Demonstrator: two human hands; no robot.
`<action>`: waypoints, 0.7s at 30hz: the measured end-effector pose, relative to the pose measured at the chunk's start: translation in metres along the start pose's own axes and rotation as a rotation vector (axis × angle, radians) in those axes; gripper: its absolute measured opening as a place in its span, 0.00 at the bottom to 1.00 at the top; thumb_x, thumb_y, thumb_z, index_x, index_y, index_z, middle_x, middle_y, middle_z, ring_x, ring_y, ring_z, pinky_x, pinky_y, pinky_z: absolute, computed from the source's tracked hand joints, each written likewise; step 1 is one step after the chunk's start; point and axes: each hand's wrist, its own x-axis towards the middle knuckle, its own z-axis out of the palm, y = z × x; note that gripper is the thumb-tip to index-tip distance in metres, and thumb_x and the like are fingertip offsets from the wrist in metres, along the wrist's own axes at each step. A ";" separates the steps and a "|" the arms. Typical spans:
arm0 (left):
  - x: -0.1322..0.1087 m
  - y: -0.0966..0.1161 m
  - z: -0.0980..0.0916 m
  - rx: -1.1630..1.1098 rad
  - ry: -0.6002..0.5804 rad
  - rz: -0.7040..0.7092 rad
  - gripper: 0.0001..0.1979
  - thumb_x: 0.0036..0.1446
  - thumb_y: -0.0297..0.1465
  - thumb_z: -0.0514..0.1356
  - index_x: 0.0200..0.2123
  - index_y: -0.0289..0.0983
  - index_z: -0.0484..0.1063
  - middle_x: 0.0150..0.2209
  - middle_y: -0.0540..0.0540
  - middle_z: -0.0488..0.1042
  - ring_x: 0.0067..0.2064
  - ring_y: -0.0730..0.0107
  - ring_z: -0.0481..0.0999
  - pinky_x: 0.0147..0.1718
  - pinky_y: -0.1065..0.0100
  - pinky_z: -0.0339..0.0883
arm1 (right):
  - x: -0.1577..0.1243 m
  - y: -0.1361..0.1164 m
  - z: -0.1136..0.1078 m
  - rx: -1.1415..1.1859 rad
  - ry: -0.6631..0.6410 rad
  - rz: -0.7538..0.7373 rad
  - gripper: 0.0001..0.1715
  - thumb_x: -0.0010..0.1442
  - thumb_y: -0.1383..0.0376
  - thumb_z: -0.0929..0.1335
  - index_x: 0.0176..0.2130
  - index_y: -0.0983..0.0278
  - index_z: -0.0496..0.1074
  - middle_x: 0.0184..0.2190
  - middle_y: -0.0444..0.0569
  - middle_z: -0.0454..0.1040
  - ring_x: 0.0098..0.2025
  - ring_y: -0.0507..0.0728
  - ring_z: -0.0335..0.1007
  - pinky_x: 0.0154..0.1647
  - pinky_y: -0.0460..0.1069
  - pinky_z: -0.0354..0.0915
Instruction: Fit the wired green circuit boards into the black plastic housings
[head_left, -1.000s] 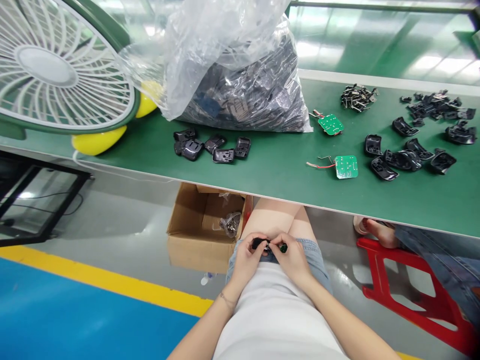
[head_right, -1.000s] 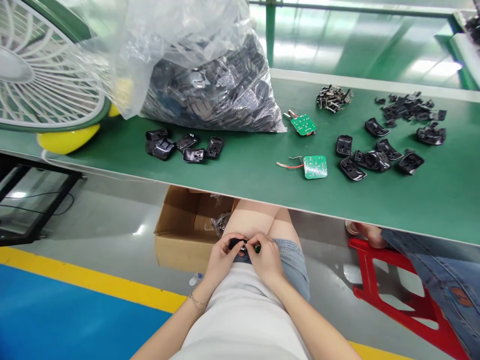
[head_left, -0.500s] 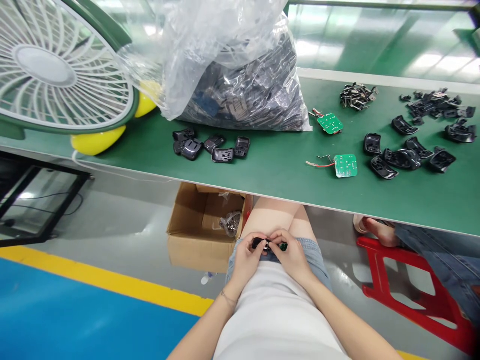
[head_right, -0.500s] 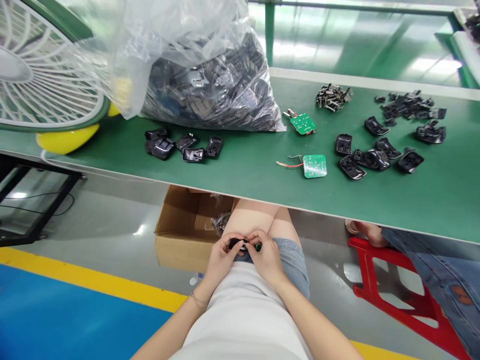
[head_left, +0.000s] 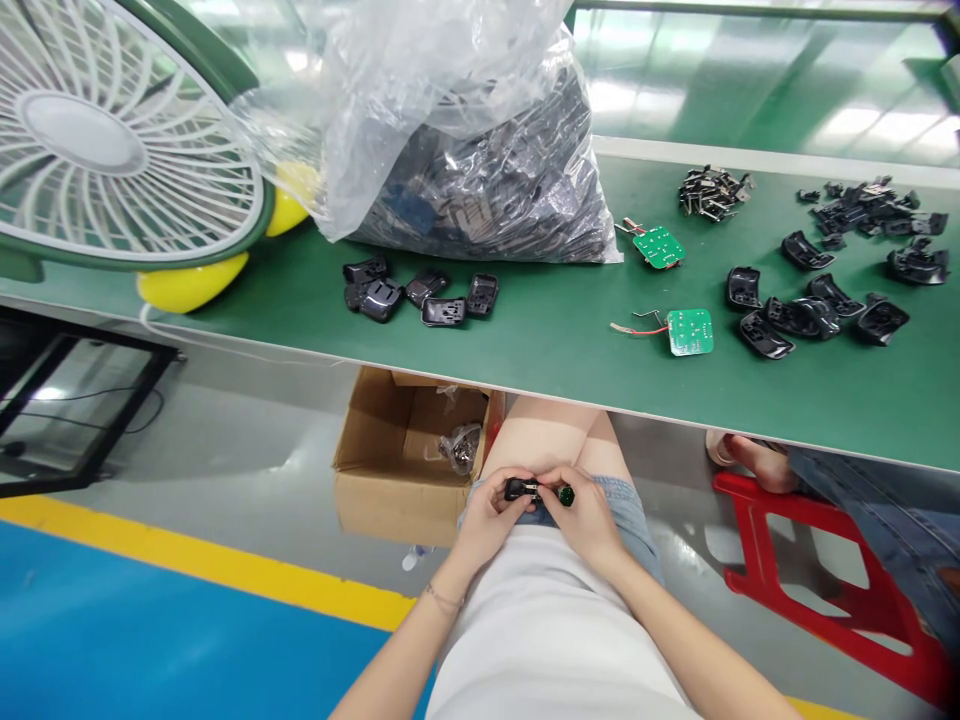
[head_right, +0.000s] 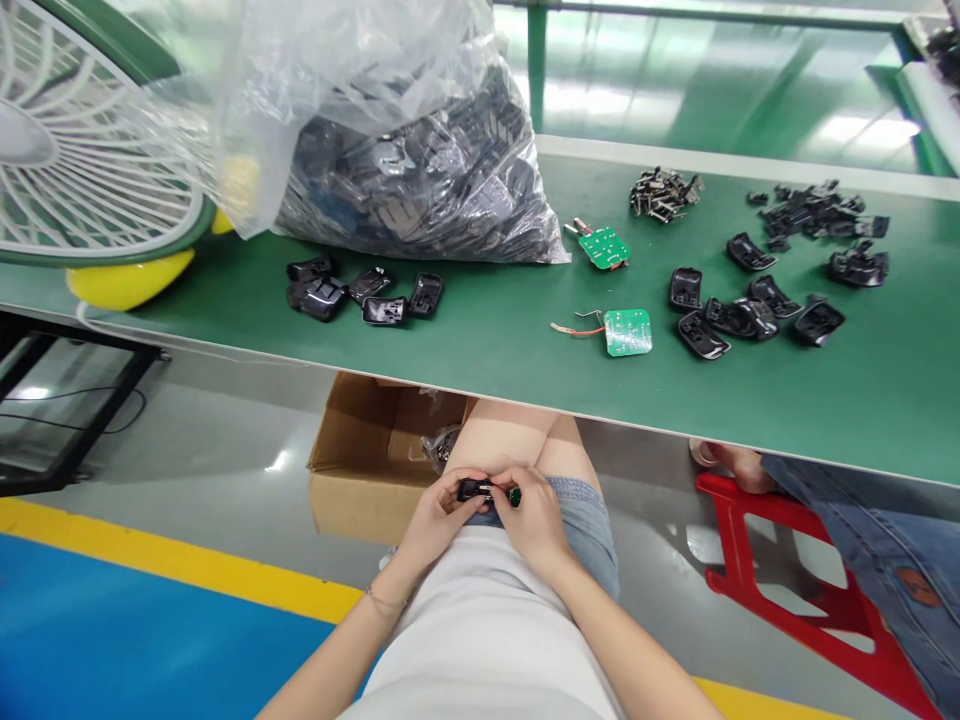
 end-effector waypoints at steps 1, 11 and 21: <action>0.000 -0.001 0.000 -0.003 0.001 -0.002 0.14 0.45 0.32 0.68 0.36 0.35 0.74 0.36 0.45 0.76 0.32 0.68 0.76 0.35 0.65 0.76 | 0.000 0.000 0.000 -0.007 0.000 -0.003 0.07 0.55 0.70 0.65 0.31 0.62 0.73 0.32 0.48 0.77 0.38 0.58 0.72 0.42 0.52 0.66; 0.004 -0.003 0.001 -0.017 0.007 -0.020 0.15 0.43 0.32 0.69 0.36 0.35 0.75 0.34 0.45 0.77 0.31 0.68 0.76 0.33 0.64 0.76 | 0.001 0.001 -0.001 -0.027 0.008 -0.024 0.07 0.55 0.70 0.65 0.32 0.62 0.73 0.32 0.47 0.77 0.37 0.57 0.72 0.41 0.51 0.66; 0.002 0.005 0.001 -0.030 0.019 -0.033 0.15 0.44 0.36 0.69 0.35 0.35 0.76 0.37 0.44 0.77 0.37 0.64 0.77 0.35 0.64 0.77 | 0.002 -0.002 -0.004 -0.042 -0.027 -0.013 0.07 0.56 0.70 0.65 0.32 0.62 0.73 0.33 0.47 0.77 0.39 0.57 0.72 0.42 0.52 0.66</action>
